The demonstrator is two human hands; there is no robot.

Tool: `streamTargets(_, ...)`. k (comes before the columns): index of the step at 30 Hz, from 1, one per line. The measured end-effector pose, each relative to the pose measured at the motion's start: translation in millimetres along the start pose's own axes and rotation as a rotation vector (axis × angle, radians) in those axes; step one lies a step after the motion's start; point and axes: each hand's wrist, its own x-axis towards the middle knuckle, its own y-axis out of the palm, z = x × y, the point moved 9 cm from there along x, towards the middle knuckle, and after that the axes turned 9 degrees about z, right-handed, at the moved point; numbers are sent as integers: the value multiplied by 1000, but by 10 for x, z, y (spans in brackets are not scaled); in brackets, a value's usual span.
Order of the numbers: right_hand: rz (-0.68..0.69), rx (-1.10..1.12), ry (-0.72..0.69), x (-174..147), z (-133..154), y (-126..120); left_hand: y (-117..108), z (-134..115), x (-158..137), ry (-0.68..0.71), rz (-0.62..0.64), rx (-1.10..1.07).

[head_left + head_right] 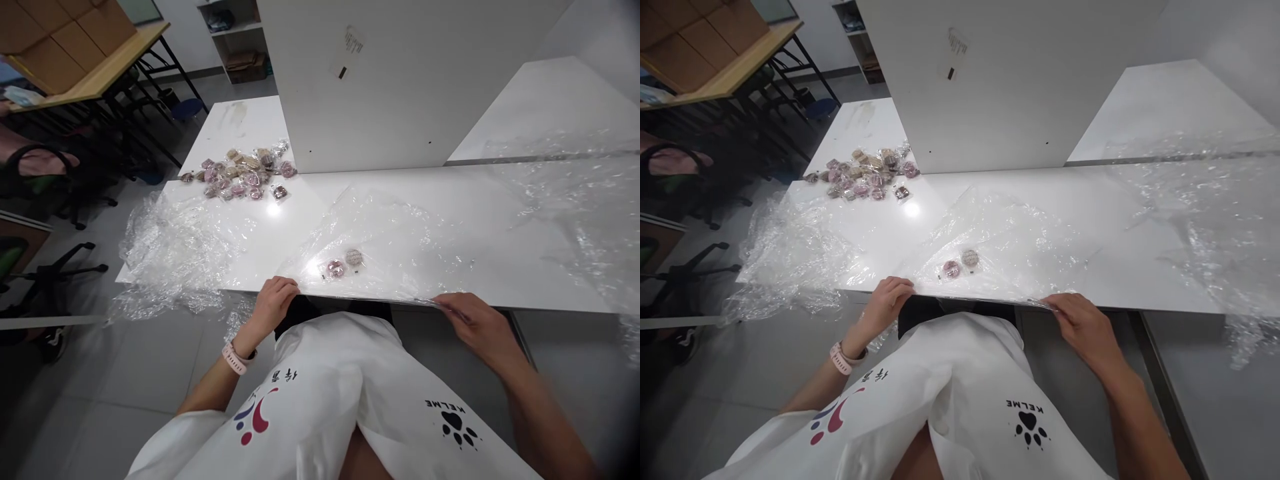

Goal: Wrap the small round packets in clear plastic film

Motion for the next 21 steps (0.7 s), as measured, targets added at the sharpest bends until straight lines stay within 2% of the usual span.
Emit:
streamTargets(3, 79, 182, 203, 15, -186, -160, -256, 101, 71, -47, -23, -59)
streamTargets(5, 113, 260, 319, 112, -266, -236, -436, 147, 228, -70, -45, -80)
streamTargets(8, 27, 300, 387, 410, -350, -387, -592, 247, 625, -126, -24, -93)
streamTargets(10, -10, 327, 392, 679, -426, -413, -579, 359, 944, -200, 37, -61)
streamTargets(13, 52, 272, 369, 1107, -532, -343, -458, 495, 1395, -273, 127, 125)
streamTargets(15, 80, 72, 357, 1323, -539, -345, -346, 535, 1623, -278, 174, 279)
streamTargets(16, 43, -63, 334, 1396, -484, -396, -290, 539, 1701, -273, 195, 338)
streamTargets(18, -139, -301, 227, 1436, -206, -551, -234, 503, 1777, -254, 188, 417)
streamTargets(20, -331, -393, 42, 1338, 228, -598, -302, 371, 1750, -213, 60, 442)
streamTargets(21, -353, -376, -68, 1280, 447, -521, -362, 271, 1695, -179, -33, 425)
